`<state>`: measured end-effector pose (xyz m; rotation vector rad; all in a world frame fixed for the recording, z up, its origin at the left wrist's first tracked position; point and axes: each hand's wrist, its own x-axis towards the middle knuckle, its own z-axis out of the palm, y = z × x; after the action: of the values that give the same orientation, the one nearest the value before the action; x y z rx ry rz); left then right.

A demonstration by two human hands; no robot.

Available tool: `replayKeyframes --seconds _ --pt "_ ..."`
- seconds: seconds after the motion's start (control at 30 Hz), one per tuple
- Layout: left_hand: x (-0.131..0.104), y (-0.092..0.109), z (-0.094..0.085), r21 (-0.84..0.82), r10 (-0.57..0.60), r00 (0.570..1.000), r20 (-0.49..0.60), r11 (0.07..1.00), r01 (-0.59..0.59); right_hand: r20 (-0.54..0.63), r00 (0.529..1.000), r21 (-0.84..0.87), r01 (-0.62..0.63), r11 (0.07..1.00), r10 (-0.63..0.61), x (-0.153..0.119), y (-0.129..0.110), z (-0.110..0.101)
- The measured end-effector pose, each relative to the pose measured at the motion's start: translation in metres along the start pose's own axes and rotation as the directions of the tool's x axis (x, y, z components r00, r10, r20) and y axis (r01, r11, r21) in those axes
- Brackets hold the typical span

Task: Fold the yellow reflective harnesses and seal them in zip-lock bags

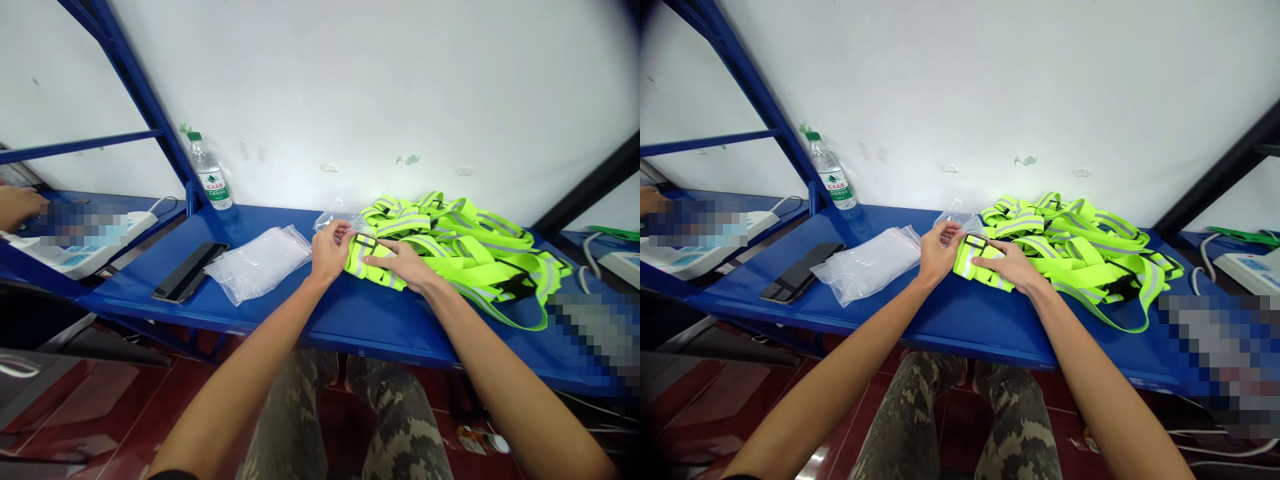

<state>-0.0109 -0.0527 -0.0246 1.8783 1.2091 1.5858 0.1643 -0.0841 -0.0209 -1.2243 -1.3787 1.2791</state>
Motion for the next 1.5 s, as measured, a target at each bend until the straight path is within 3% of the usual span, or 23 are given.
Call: replayKeyframes --seconds 0.2,0.43,0.67,0.8,1.0,1.17,1.27,1.37,1.5 --pt "-0.006 0.001 0.000 0.138 0.135 0.989 0.059 0.980 -0.142 -0.098 0.993 0.042 -0.061 0.997 0.065 0.002 0.002 0.004" --pt "-0.011 -0.001 0.004 0.167 0.216 0.940 0.263 0.950 -0.265 -0.362 0.932 0.067 -0.007 0.998 0.031 0.005 0.003 0.000" --pt "-0.009 -0.002 0.000 0.076 0.122 0.931 0.345 0.985 -0.157 -0.449 0.893 -0.001 -0.033 0.999 0.030 0.003 -0.001 -0.002" --pt "-0.008 -0.004 0.000 0.109 0.135 0.916 0.377 0.976 -0.188 -0.517 0.855 -0.036 0.011 0.999 -0.028 0.006 0.004 -0.002" --pt "-0.016 -0.008 0.006 0.244 0.219 0.877 0.427 0.906 -0.345 -0.484 0.870 -0.048 0.082 0.995 -0.095 0.009 0.010 -0.003" --pt "-0.023 -0.004 0.010 0.310 0.279 0.820 0.500 0.827 -0.470 -0.543 0.837 0.004 0.076 0.997 -0.061 0.009 0.009 -0.001" --pt "-0.029 0.003 0.014 0.302 0.306 0.805 0.508 0.812 -0.499 -0.557 0.823 -0.021 0.124 0.992 -0.114 0.013 0.015 -0.002" --pt "-0.033 0.008 0.019 0.277 0.320 0.813 0.486 0.826 -0.491 -0.528 0.829 -0.084 0.168 0.982 -0.187 0.017 0.022 -0.002" --pt "-0.033 0.006 0.021 0.255 0.285 0.849 0.444 0.869 -0.425 -0.464 0.874 -0.012 0.153 0.988 -0.141 0.014 0.021 -0.002"
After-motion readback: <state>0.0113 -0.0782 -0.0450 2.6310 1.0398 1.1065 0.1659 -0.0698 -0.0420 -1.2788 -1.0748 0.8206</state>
